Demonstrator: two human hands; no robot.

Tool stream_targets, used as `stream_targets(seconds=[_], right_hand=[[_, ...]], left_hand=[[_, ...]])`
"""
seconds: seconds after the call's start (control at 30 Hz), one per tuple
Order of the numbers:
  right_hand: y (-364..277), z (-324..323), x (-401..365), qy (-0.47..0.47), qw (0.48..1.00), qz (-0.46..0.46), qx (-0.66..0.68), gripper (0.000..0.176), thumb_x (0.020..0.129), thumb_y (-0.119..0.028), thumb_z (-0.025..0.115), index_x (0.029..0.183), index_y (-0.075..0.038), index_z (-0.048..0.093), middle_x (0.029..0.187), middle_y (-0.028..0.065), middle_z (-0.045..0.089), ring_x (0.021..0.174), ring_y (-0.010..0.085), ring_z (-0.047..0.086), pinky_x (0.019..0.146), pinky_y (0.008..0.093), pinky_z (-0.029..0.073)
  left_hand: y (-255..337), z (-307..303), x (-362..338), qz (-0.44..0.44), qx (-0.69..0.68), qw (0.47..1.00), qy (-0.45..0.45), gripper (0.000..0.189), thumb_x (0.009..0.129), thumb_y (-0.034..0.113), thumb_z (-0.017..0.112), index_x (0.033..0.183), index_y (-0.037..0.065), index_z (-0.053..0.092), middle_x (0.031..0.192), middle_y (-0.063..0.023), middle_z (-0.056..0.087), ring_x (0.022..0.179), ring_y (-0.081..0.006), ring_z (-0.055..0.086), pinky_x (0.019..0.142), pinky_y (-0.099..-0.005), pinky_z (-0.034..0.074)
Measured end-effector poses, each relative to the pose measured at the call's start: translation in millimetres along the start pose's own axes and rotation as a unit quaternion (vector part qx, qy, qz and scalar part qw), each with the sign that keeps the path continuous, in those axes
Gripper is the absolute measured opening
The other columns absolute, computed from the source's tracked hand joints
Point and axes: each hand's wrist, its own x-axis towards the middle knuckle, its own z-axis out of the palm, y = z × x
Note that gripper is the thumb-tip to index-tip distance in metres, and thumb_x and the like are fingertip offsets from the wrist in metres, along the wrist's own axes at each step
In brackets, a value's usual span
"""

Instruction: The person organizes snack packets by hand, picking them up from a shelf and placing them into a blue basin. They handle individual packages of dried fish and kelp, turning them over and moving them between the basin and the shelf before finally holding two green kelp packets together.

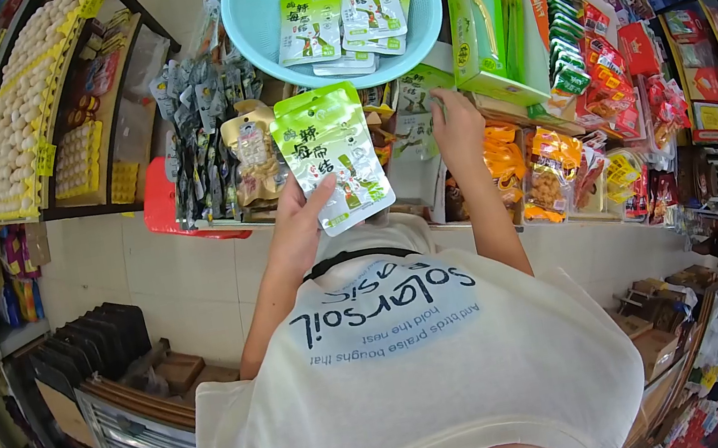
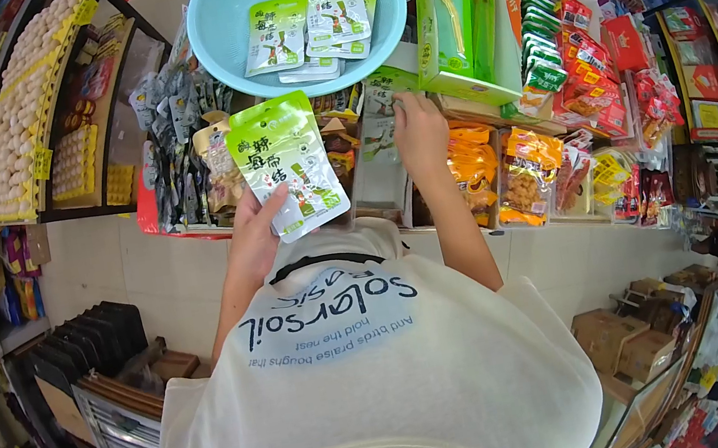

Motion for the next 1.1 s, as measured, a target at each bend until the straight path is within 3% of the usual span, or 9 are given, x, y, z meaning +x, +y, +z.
stream_targets(seconds=[0.1,0.17,0.4,0.5,0.57,0.77,0.9,0.97,1.1], right_hand=[[-7,3,-4,-0.027,0.996,0.04,0.077,0.019,0.082,-0.005,0.065,0.101,-0.004,0.065,0.092,0.0185,0.067,0.084,0.0379,0.064,0.074,0.0443,0.053],[-9,15,-10,-0.221,0.968,0.113,-0.025,0.019,0.081,-0.003,0.064,0.1,-0.001,0.065,0.098,0.0197,0.066,0.09,0.0355,0.065,0.079,0.0442,0.051],[6,26,-7,-0.099,0.978,-0.032,-0.179,0.016,0.077,-0.002,0.063,0.091,0.004,0.063,0.095,0.0213,0.065,0.097,0.0369,0.061,0.086,0.0421,0.049],[26,41,14,-0.248,0.946,-0.071,-0.198,0.028,0.073,-0.004,0.066,0.1,0.001,0.066,0.11,0.0191,0.063,0.11,0.0325,0.057,0.089,0.0381,0.047],[35,64,15,-0.361,0.874,-0.114,-0.304,0.034,0.069,-0.009,0.073,0.102,-0.003,0.066,0.111,0.0152,0.065,0.111,0.0279,0.057,0.092,0.0371,0.044],[22,86,14,-0.45,0.779,-0.152,-0.41,0.045,0.074,-0.018,0.073,0.117,-0.006,0.066,0.114,0.0122,0.067,0.117,0.0225,0.055,0.1,0.0343,0.036],[5,60,28,-0.462,0.783,-0.178,-0.376,0.029,0.079,-0.016,0.066,0.107,-0.009,0.07,0.107,0.0111,0.069,0.11,0.0239,0.06,0.094,0.0361,0.044],[-4,43,26,-0.373,0.865,-0.136,-0.307,0.014,0.08,-0.012,0.062,0.09,-0.01,0.072,0.1,0.0091,0.069,0.099,0.0248,0.065,0.081,0.0365,0.052],[-18,20,30,-0.299,0.88,-0.192,-0.314,0.009,0.077,-0.012,0.064,0.075,-0.011,0.072,0.091,0.0087,0.071,0.081,0.0228,0.069,0.067,0.0367,0.055]], left_hand=[[-1,0,-1,0.002,-0.004,1.0,0.0,0.04,0.094,0.012,0.059,0.13,0.002,0.042,0.118,-0.0116,0.059,0.098,-0.0226,0.066,0.07,-0.0405,0.062],[-5,-2,0,0.004,-0.001,1.0,0.002,0.04,0.095,0.011,0.059,0.13,0.002,0.042,0.118,-0.0115,0.059,0.099,-0.0221,0.066,0.07,-0.0402,0.061],[-4,-4,-3,0.009,0.011,1.0,0.005,0.04,0.095,0.012,0.059,0.129,0.002,0.042,0.119,-0.0108,0.059,0.1,-0.0209,0.065,0.071,-0.0398,0.061],[-3,-3,-4,-0.001,0.013,1.0,-0.009,0.041,0.095,0.012,0.059,0.13,0.002,0.041,0.119,-0.0106,0.059,0.1,-0.0212,0.065,0.071,-0.04,0.061],[-3,0,-5,-0.008,0.017,1.0,-0.011,0.041,0.095,0.012,0.059,0.129,0.002,0.041,0.119,-0.0105,0.059,0.1,-0.0211,0.065,0.071,-0.04,0.061],[-9,-9,-3,-0.002,0.043,0.999,-0.007,0.04,0.094,0.012,0.06,0.129,0.001,0.042,0.118,-0.0101,0.059,0.101,-0.0206,0.064,0.072,-0.0399,0.061],[-8,-12,-5,0.018,0.039,0.999,0.002,0.041,0.094,0.012,0.06,0.129,0.001,0.041,0.119,-0.0103,0.059,0.1,-0.0207,0.064,0.073,-0.0394,0.061],[-4,-9,-7,0.008,0.034,0.999,0.006,0.041,0.094,0.012,0.06,0.129,0.001,0.041,0.119,-0.0104,0.059,0.1,-0.0207,0.065,0.073,-0.0393,0.06],[-5,-7,-6,-0.007,0.034,0.999,0.005,0.042,0.094,0.012,0.06,0.13,0.001,0.041,0.119,-0.0102,0.059,0.099,-0.0211,0.065,0.071,-0.0397,0.061]])
